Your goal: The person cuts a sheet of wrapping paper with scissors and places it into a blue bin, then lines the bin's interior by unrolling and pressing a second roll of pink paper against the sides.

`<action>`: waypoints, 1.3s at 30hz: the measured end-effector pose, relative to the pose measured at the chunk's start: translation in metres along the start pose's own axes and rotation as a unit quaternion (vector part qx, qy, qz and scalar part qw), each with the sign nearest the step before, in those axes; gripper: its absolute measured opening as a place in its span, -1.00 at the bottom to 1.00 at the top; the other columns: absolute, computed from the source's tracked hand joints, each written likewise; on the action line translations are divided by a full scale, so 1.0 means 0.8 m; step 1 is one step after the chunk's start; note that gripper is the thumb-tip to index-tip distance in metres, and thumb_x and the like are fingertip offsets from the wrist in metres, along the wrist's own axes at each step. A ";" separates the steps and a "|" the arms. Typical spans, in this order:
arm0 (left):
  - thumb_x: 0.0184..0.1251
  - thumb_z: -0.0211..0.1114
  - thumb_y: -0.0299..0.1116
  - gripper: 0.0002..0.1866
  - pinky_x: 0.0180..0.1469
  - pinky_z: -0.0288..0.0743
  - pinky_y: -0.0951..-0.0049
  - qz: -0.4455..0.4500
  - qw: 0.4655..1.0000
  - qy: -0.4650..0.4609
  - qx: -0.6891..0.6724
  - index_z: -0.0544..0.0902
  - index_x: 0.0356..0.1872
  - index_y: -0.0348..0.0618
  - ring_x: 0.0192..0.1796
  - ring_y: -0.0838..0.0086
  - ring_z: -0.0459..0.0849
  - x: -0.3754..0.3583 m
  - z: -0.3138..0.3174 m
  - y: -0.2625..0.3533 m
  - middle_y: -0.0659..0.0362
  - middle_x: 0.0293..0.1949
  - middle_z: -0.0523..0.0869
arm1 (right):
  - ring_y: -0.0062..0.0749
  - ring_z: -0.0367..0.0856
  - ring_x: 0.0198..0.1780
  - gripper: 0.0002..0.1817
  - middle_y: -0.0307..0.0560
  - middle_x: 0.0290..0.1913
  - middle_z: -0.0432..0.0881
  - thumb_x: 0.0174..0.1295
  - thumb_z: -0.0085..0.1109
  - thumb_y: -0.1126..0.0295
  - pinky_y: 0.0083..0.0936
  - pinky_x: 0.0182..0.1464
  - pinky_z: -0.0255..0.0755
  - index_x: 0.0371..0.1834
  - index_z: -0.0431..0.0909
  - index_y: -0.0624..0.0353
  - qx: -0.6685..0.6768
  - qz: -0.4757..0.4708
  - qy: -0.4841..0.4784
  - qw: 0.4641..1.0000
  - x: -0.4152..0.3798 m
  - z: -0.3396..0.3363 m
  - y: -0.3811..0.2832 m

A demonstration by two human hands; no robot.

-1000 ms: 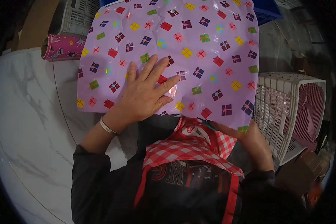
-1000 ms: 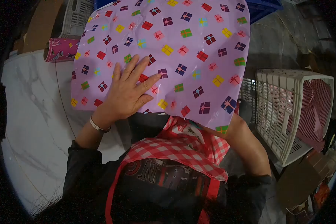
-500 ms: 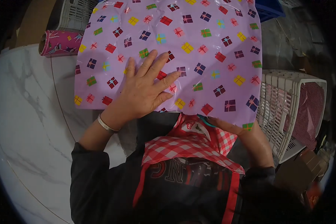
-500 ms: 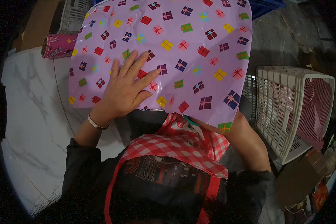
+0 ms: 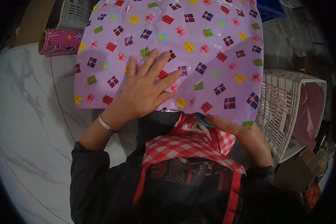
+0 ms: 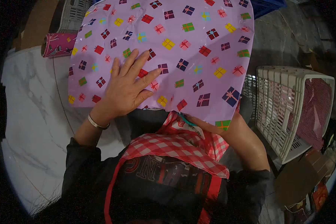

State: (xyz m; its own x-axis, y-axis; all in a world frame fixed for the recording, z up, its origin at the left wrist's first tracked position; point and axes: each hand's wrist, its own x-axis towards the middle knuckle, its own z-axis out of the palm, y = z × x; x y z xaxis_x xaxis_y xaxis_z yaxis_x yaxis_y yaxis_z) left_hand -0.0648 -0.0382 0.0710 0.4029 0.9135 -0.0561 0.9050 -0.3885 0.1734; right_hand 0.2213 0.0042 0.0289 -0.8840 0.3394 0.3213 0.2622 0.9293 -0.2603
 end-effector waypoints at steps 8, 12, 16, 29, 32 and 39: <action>0.26 0.25 0.01 -0.46 0.24 -0.01 -0.38 0.007 1.000 0.008 0.004 0.53 0.28 0.21 0.50 0.07 0.15 0.000 0.002 0.000 -0.01 0.45 0.26 | -0.35 0.50 0.29 -0.55 -0.14 0.24 0.53 0.38 0.06 0.34 -0.24 0.19 0.53 0.34 0.38 -0.01 -0.103 -0.006 -0.071 0.992 -0.026 0.043 -0.021; 0.25 0.27 0.00 -0.45 0.24 -0.01 -0.40 0.007 1.000 0.009 -0.002 0.52 0.29 0.22 0.50 0.06 0.15 -0.001 0.002 -0.001 -0.01 0.45 0.26 | -0.38 0.56 0.20 -0.55 -0.17 0.21 0.54 0.39 0.02 0.31 -0.30 0.09 0.55 0.35 0.39 -0.02 0.178 0.094 -0.014 0.980 0.007 0.021 -0.022; 0.22 0.30 -0.01 -0.43 0.25 -0.01 -0.44 0.005 1.000 0.016 0.000 0.52 0.29 0.22 0.51 0.05 0.13 0.000 0.005 0.001 -0.01 0.45 0.26 | -0.38 0.63 0.06 -0.57 -0.14 0.09 0.61 0.39 -0.05 0.31 -0.36 0.06 0.53 0.33 0.41 0.01 -0.045 0.029 -0.152 0.987 0.031 -0.010 -0.028; 0.12 0.40 -0.05 -0.28 0.37 0.01 -0.21 -0.096 0.989 0.114 0.012 0.43 0.35 0.06 0.50 -0.04 0.11 -0.025 -0.059 -0.049 -0.06 0.45 0.23 | -0.19 0.68 -0.22 -0.55 -0.09 -0.21 0.65 0.05 0.20 0.44 -0.27 -0.22 0.56 0.09 0.58 -0.06 0.022 0.095 -0.135 0.986 0.031 -0.018 -0.030; 0.08 0.43 -0.11 -0.20 0.35 0.16 -0.05 -0.217 0.959 0.149 0.105 0.36 0.39 -0.08 0.42 -0.05 0.26 -0.075 -0.073 -0.108 -0.13 0.36 0.34 | -0.23 0.67 -0.25 -0.55 -0.12 -0.23 0.65 0.08 0.21 0.42 -0.27 -0.26 0.54 0.11 0.58 -0.11 0.091 0.140 -0.211 0.963 0.017 -0.018 -0.020; 0.10 0.42 -0.28 -0.25 0.22 0.41 0.20 -0.398 0.828 0.085 -0.387 0.37 0.35 -0.23 0.19 0.06 0.54 -0.114 -0.076 -0.124 -0.09 0.15 0.56 | -0.31 0.67 -0.24 -0.56 -0.19 -0.21 0.66 0.09 0.25 0.39 -0.30 -0.25 0.54 0.10 0.59 -0.17 -0.074 0.093 -0.188 0.975 0.018 -0.021 -0.025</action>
State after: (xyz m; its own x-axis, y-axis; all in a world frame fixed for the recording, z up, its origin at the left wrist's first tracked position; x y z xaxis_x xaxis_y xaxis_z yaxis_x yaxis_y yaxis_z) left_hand -0.1997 -0.0756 0.1183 -0.3630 0.8725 -0.3271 0.4900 0.4773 0.7294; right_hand 0.2102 -0.0068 0.0542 -0.8882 0.4521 -0.0822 0.4594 0.8774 -0.1382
